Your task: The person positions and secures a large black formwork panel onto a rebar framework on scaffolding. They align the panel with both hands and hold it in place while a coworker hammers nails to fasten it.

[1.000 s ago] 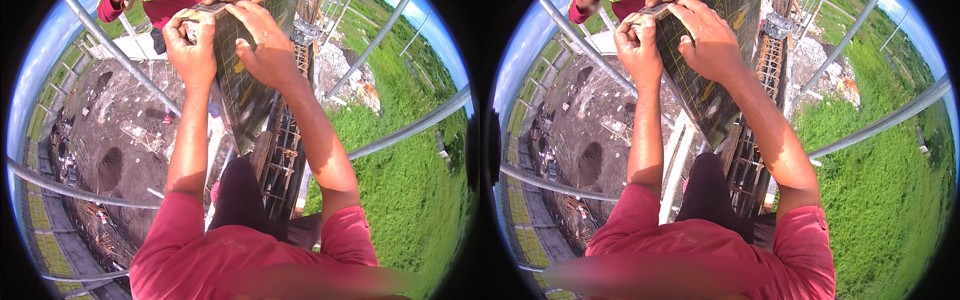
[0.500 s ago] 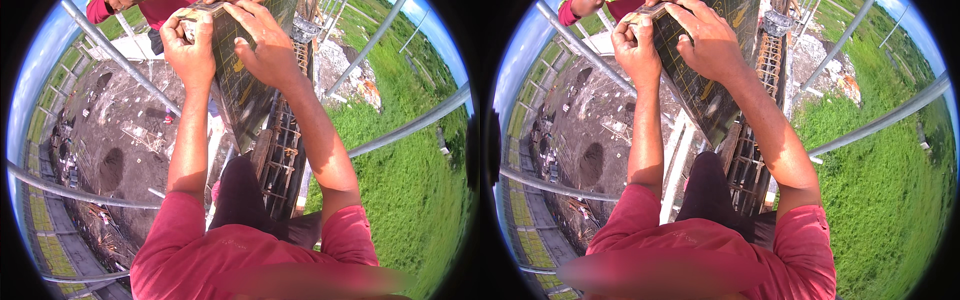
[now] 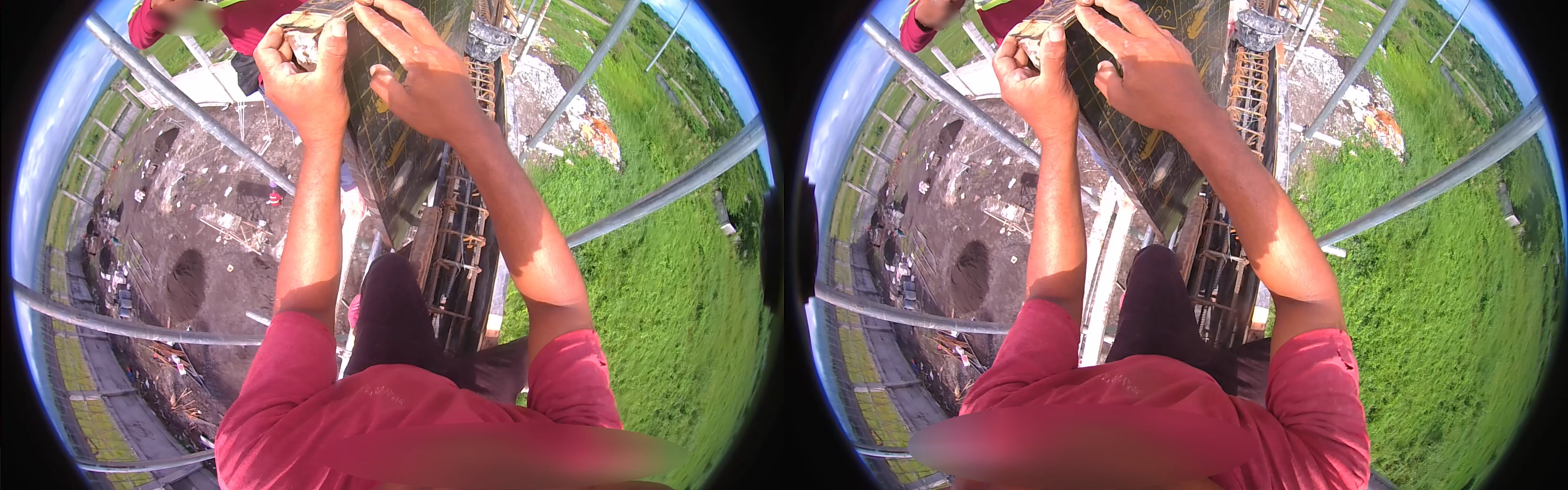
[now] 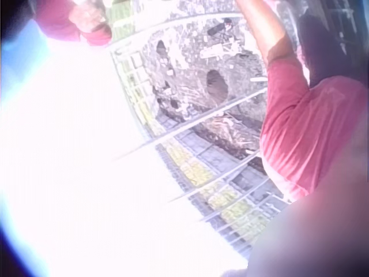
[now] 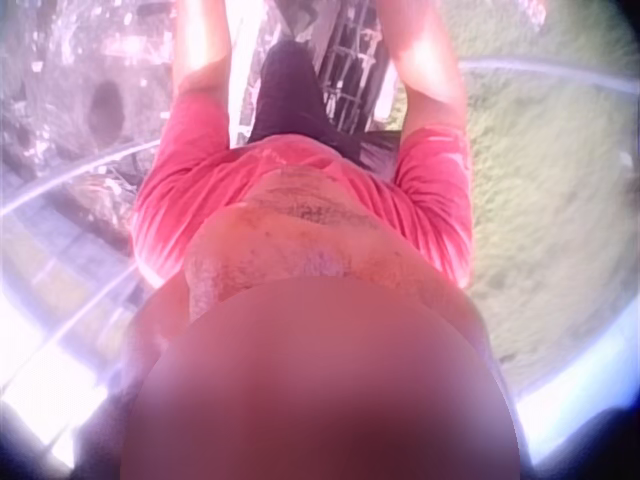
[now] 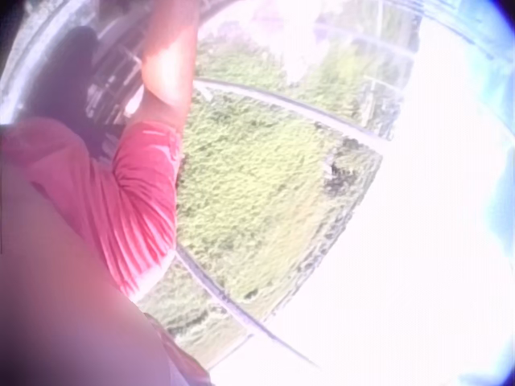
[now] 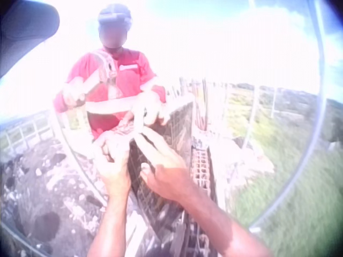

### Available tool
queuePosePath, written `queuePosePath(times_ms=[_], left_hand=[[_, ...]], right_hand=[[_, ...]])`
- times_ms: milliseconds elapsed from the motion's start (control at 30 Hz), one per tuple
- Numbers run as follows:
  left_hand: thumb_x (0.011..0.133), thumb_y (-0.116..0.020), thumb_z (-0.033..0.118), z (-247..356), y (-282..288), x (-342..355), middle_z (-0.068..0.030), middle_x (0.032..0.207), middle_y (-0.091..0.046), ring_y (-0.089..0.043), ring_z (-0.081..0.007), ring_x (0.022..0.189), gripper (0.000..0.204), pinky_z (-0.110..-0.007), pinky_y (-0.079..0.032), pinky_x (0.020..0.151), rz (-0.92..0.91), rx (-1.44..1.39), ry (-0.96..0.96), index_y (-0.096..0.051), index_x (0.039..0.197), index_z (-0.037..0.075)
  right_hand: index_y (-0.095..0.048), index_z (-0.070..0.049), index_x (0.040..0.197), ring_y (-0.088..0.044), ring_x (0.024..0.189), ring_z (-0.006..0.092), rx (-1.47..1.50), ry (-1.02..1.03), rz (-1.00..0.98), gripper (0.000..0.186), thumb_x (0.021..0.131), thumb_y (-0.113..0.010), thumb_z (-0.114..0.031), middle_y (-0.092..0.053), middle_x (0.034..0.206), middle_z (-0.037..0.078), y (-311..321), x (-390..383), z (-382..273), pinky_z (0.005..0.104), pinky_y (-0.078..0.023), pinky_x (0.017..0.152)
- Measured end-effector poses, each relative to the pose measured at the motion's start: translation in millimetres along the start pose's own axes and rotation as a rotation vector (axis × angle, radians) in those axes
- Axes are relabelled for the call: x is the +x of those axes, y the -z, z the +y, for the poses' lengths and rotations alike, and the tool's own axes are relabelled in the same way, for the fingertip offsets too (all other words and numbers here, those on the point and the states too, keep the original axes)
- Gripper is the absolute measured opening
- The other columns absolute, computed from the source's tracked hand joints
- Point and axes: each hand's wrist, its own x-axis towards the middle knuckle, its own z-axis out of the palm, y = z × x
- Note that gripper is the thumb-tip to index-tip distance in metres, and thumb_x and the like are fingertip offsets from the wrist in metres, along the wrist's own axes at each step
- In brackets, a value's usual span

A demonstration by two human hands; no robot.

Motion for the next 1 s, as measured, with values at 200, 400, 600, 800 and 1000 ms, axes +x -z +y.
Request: queuePosePath(times_ms=[200,400,600,800,1000], left_hand=[[0.086,-0.086,0.010,3,1,2,-0.0184,0.119,-0.065,-0.066,-0.0194,0.106,0.064,-0.030,-0.054,0.093,-0.029,0.130,0.021,-0.045,0.130,-0.013],[0.084,-0.088,0.011,6,4,1,-0.0175,0.117,-0.064,-0.065,-0.0182,0.105,0.065,-0.031,-0.055,0.092,0.002,0.059,0.088,-0.044,0.128,-0.010],[0.085,-0.088,0.013,6,7,2,-0.0177,0.118,-0.063,-0.065,-0.0182,0.105,0.063,-0.031,-0.055,0.092,-0.022,0.057,0.080,-0.045,0.126,-0.009],[0.084,-0.088,0.010,4,4,2,-0.0177,0.118,-0.063,-0.065,-0.0188,0.106,0.063,-0.032,-0.055,0.093,-0.008,0.040,0.086,-0.045,0.126,-0.008],[0.083,-0.088,0.007,2,0,2,-0.0186,0.120,-0.063,-0.065,-0.0199,0.108,0.067,-0.032,-0.055,0.094,0.018,-0.050,0.020,-0.042,0.130,-0.009]], right_hand=[[-0.049,-0.004,0.150,-0.054,0.135,0.0373,0.020,-0.032,-0.025,0.069,0.083,-0.065,-0.005,-0.048,0.153,0.021,-4,-2,0,0.0424,-0.048,0.111],[-0.046,-0.004,0.153,-0.051,0.138,0.0387,0.057,-0.071,-0.079,0.070,0.084,-0.064,-0.006,-0.042,0.157,0.022,-7,-5,0,0.0427,-0.047,0.112],[-0.045,-0.005,0.154,-0.050,0.139,0.0401,0.065,-0.066,-0.062,0.072,0.085,-0.064,-0.007,-0.039,0.159,0.024,-12,-8,0,0.0429,-0.047,0.112],[-0.043,-0.004,0.154,-0.051,0.138,0.0406,0.067,-0.076,-0.072,0.073,0.085,-0.064,-0.007,-0.038,0.159,0.024,-10,-8,1,0.0430,-0.048,0.111],[-0.043,-0.005,0.155,-0.051,0.138,0.0404,0.073,-0.088,-0.086,0.073,0.085,-0.063,-0.008,-0.037,0.160,0.024,-8,-7,0,0.0426,-0.048,0.111]])
